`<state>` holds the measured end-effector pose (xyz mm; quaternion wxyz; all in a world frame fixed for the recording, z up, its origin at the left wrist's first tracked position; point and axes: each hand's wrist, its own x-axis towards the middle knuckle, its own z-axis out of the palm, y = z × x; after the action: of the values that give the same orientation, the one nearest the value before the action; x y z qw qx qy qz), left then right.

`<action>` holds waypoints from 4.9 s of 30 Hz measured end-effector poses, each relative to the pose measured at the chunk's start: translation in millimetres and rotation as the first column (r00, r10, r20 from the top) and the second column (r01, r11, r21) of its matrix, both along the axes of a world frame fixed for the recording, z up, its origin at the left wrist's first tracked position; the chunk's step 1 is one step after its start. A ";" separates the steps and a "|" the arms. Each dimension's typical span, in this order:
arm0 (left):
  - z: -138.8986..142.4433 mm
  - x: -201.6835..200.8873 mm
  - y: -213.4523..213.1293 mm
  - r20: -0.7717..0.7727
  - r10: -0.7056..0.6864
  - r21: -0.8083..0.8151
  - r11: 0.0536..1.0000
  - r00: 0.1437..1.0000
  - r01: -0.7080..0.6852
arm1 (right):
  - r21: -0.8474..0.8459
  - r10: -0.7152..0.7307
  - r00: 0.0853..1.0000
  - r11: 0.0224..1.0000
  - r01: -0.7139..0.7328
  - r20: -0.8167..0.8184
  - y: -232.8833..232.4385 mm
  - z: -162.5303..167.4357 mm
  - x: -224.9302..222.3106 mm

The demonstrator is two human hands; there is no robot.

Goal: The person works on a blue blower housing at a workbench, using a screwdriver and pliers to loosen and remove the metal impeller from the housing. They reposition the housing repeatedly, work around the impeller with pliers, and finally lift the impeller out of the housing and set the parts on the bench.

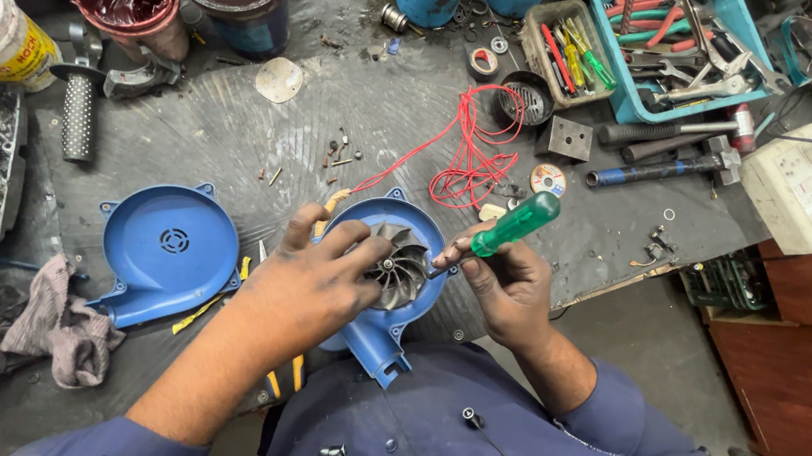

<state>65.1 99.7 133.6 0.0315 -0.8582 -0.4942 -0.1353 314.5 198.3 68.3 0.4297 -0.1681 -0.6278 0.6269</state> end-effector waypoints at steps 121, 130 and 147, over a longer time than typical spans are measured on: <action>19.3 15.1 -111.8 -0.461 0.574 -0.093 0.726 0.676 -0.681 | 0.756 -0.248 0.838 0.600 -0.262 0.486 -16.8 28.7 -28.2; 13.7 19.5 -107.7 -0.433 0.608 -0.085 0.707 0.665 -0.702 | 0.752 -0.248 0.834 0.603 -0.265 0.493 -15.5 24.3 -29.9; -46.6 -0.8 -131.4 0.183 0.760 -0.579 0.596 0.623 -0.557 | 0.720 -0.261 0.738 0.560 -0.409 0.622 -30.4 38.0 -44.4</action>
<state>64.3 -31.7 87.0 -0.2329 -0.5364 -0.7938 -0.1672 270.0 168.0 106.3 0.1713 -0.1314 -0.9611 0.1723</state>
